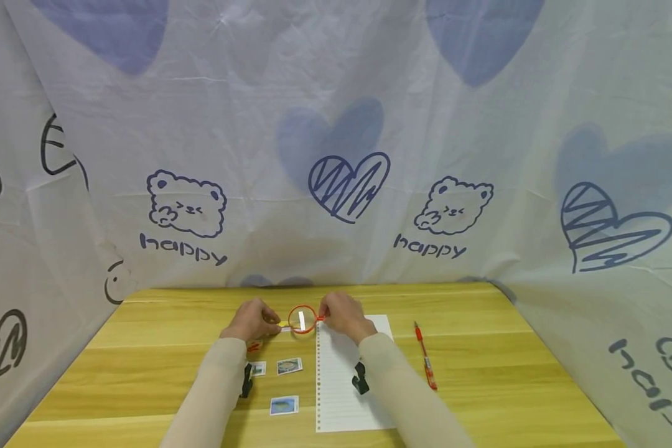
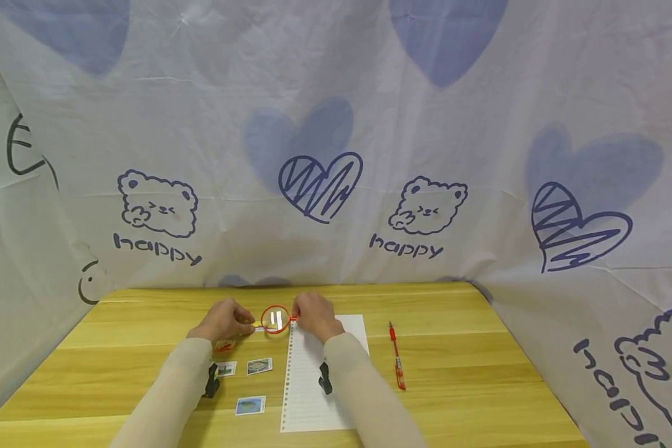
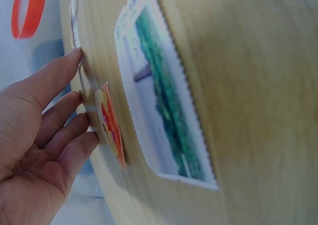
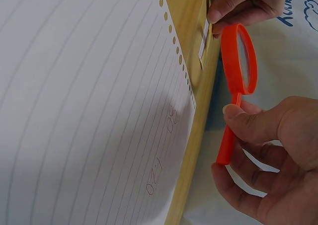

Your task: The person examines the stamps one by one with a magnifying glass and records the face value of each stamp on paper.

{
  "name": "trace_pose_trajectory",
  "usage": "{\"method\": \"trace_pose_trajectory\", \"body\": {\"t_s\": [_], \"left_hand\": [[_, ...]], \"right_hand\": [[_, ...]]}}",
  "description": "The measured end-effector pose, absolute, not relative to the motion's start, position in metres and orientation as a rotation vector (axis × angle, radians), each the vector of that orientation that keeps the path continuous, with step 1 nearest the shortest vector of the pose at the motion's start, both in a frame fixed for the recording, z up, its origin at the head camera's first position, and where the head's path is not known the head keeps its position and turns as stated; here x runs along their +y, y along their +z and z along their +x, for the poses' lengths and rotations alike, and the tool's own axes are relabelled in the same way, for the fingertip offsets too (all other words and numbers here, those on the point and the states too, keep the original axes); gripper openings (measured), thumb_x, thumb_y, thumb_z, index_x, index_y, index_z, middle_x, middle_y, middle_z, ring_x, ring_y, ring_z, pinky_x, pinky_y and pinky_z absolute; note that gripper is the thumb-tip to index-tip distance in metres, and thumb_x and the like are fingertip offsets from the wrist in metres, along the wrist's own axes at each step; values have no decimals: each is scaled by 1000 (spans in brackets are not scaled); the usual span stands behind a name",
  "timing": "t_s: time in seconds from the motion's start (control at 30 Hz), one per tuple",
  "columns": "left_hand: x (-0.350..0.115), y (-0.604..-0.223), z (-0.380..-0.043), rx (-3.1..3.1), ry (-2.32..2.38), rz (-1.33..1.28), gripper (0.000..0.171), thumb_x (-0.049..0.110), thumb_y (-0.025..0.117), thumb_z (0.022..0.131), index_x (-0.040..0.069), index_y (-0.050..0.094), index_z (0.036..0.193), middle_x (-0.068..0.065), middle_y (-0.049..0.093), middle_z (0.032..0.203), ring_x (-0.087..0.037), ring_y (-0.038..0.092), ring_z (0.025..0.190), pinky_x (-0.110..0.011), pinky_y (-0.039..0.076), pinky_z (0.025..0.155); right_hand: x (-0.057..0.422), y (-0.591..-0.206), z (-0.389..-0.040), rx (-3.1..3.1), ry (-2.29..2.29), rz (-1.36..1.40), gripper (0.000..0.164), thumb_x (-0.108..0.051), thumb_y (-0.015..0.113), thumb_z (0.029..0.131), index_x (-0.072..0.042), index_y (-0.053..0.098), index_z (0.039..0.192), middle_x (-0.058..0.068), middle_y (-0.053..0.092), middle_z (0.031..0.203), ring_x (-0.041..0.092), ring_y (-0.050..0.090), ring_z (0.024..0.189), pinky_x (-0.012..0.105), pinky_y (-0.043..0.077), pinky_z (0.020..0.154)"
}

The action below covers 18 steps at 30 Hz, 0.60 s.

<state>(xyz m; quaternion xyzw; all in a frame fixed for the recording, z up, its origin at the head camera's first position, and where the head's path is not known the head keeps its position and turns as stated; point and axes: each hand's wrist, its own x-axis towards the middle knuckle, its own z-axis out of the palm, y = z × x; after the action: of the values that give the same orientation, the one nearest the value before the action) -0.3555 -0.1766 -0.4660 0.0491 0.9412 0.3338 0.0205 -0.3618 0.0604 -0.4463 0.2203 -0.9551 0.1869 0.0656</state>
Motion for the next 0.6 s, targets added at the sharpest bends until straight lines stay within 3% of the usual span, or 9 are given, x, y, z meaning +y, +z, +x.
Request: {"method": "trace_pose_trajectory", "body": {"t_s": [0.6], "left_hand": [[-177,-467,-357,2918,1001,137,16,12,85,85,8,82,100,-11,77,112,-26,67,101,-51,56,96]], "right_hand": [[54,-449,-361,-2897,578,652,13,3,75,85,-10,77,88,3,75,91,16,60,77,37,55,73]]}}
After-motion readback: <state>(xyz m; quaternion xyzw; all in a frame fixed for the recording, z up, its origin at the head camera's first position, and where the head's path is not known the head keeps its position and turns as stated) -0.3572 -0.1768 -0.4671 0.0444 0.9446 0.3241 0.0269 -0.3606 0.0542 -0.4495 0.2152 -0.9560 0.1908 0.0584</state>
